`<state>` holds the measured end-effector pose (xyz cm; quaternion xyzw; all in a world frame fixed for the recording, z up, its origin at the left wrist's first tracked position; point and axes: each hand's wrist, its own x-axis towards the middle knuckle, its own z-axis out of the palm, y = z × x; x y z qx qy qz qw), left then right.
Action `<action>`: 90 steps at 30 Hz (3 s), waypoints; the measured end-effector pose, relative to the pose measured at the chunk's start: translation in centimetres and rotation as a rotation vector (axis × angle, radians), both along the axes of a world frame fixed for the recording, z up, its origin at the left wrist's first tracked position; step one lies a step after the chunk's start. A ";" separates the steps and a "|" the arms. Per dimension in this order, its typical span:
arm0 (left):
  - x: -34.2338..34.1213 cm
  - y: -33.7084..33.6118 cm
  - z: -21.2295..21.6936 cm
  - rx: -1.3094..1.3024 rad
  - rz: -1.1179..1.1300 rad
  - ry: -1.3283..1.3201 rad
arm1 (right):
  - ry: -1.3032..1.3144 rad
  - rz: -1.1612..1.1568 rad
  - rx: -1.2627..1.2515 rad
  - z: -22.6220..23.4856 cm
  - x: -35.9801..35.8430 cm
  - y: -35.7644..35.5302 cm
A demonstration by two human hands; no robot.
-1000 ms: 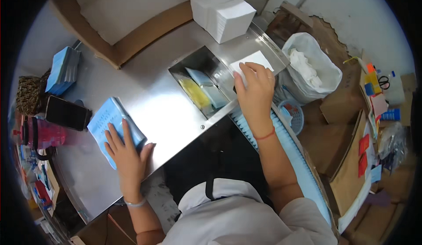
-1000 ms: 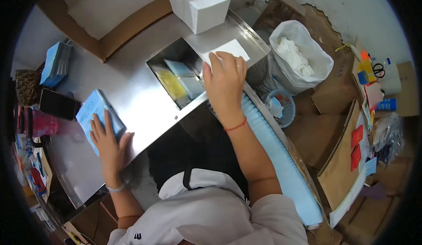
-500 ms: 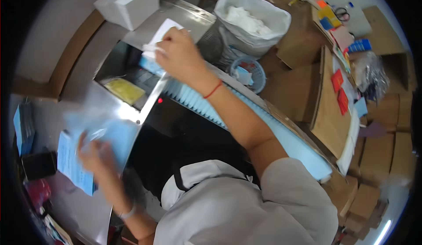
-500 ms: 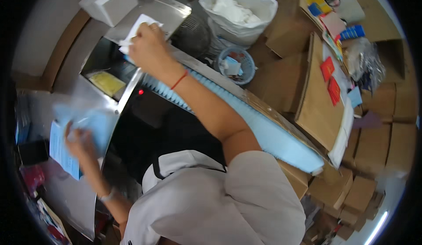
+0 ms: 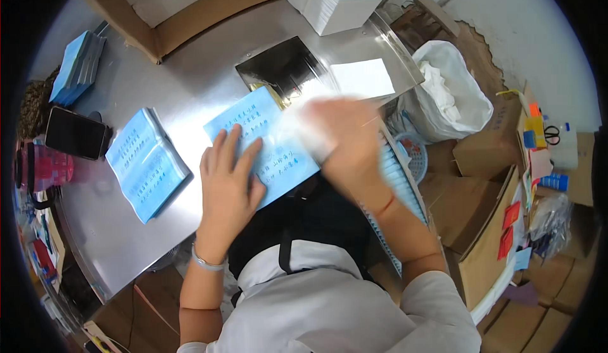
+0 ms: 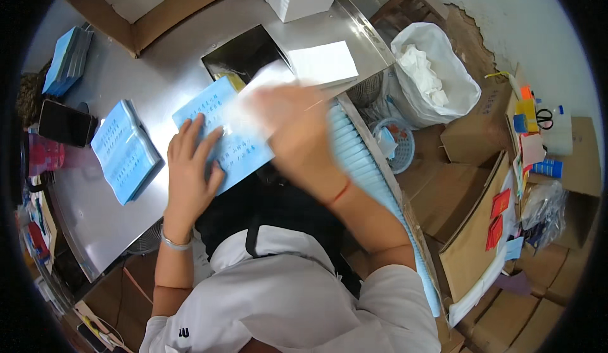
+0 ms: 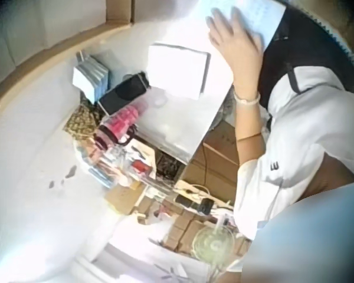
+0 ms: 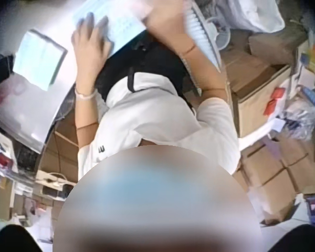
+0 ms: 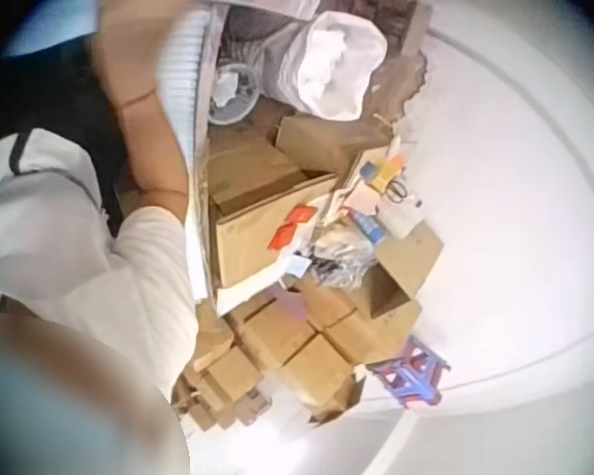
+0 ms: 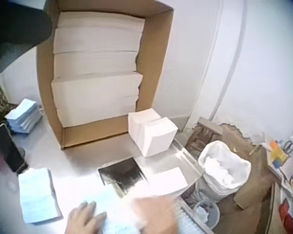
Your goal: Organizing and placing cards into paper covers at a factory workstation.
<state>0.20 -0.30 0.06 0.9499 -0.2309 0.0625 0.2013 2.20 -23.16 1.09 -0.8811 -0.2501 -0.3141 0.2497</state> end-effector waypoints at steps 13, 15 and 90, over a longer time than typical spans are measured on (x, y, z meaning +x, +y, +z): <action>-0.2 -0.6 -0.4 -0.002 0.171 -0.080 | 0.080 -0.221 0.301 -0.3 3.3 -0.2; -0.1 -0.4 -0.3 -0.005 0.173 -0.084 | -0.047 -0.485 0.041 -1.5 3.9 -1.5; 4.0 -2.2 2.7 0.296 0.042 0.042 | 0.152 -0.337 -0.240 -2.4 4.2 -6.8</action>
